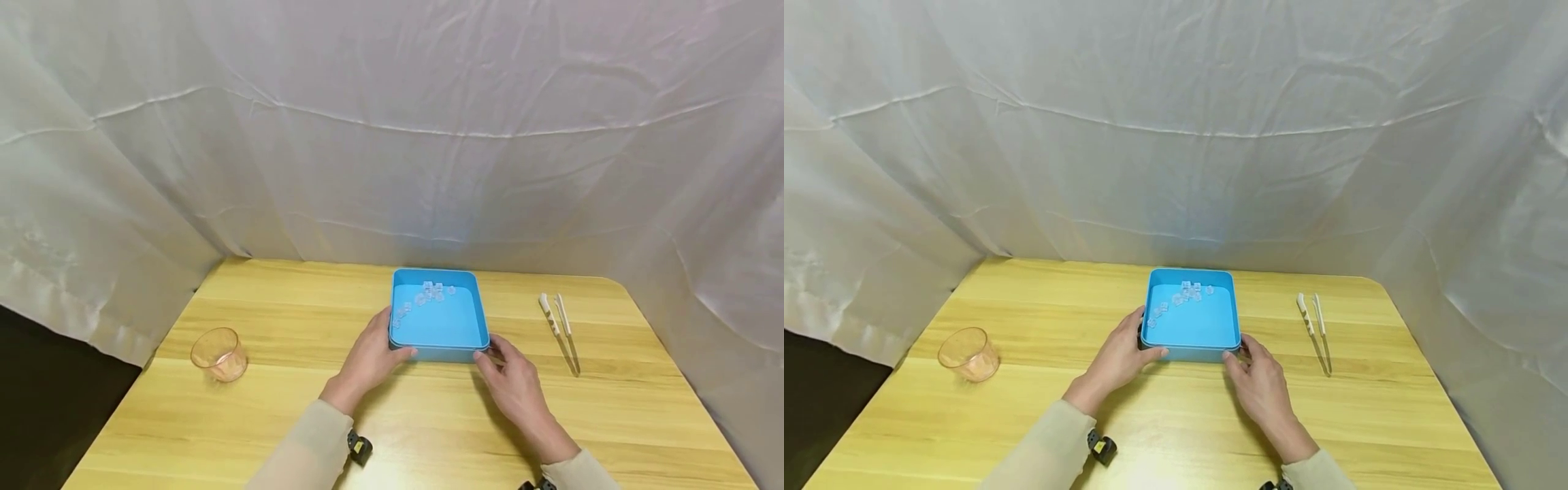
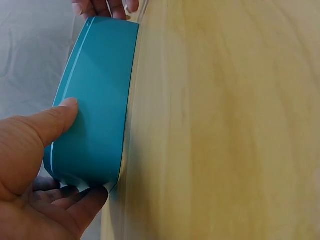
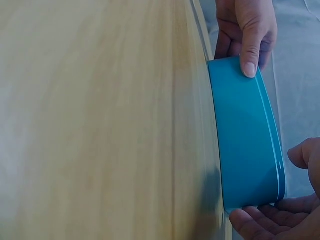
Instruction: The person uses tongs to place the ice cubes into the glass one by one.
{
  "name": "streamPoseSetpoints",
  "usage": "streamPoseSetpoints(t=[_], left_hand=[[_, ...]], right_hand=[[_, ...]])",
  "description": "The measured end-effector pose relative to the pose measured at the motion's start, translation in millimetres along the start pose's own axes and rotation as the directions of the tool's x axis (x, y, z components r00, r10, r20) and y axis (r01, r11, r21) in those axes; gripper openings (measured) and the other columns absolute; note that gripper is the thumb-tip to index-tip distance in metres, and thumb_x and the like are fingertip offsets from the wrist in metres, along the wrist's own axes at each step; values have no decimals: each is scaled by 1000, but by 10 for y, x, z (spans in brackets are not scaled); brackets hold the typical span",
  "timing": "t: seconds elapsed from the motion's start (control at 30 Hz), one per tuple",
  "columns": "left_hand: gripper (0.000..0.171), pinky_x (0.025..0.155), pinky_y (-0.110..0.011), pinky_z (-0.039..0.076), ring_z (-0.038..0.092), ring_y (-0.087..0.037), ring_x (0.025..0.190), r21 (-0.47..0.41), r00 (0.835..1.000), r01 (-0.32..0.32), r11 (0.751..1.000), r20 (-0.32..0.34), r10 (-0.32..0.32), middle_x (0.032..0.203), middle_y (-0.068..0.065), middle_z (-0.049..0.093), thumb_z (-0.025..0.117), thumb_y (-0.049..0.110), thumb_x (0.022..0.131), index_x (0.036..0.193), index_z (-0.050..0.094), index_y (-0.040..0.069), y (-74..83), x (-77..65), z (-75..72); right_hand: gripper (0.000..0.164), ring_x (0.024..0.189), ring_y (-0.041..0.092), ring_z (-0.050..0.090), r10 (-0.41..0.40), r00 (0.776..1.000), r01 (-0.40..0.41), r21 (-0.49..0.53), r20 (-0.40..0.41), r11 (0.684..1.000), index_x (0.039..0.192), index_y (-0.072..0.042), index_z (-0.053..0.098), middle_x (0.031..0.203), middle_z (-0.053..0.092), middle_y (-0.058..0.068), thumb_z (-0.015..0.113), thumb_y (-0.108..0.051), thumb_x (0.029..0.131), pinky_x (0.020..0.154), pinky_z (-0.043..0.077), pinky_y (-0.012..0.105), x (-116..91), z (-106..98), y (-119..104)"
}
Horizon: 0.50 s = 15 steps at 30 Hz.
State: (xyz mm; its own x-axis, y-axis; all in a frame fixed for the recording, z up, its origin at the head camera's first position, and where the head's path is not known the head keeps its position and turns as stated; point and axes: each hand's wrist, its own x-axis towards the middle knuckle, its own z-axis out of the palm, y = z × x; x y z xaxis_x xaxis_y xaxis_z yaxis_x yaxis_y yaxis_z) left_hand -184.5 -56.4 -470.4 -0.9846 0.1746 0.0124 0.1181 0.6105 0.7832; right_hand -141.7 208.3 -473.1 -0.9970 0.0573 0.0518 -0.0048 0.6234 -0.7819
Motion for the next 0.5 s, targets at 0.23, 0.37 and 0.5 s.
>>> streamPoseSetpoints(t=[0.23,0.37,0.5], left_hand=[[96,125,-54,36,39,-36,153,12,1000,-2,1000,-11,2,168,-15,38,83,33,92,166,28,6,11,-27,-3],[92,124,-54,37,41,-36,152,12,1000,0,1000,-13,1,166,-16,41,82,32,93,165,31,6,7,-62,-17],[90,123,-54,38,42,-37,151,13,1000,-1,1000,-10,1,165,-17,42,81,32,94,164,32,4,1,-97,-23]], right_hand=[[59,127,40,66,1,1000,-1,-4,-7,1000,152,4,48,142,63,26,63,-29,106,101,58,50,0,5,1],[59,127,40,66,2,1000,-2,-1,-2,1000,153,4,47,143,63,26,62,-30,106,101,58,50,-3,4,-1],[59,128,39,65,5,1000,-5,-2,1,1000,153,3,47,143,62,25,62,-29,107,103,57,51,-6,-5,-3]])
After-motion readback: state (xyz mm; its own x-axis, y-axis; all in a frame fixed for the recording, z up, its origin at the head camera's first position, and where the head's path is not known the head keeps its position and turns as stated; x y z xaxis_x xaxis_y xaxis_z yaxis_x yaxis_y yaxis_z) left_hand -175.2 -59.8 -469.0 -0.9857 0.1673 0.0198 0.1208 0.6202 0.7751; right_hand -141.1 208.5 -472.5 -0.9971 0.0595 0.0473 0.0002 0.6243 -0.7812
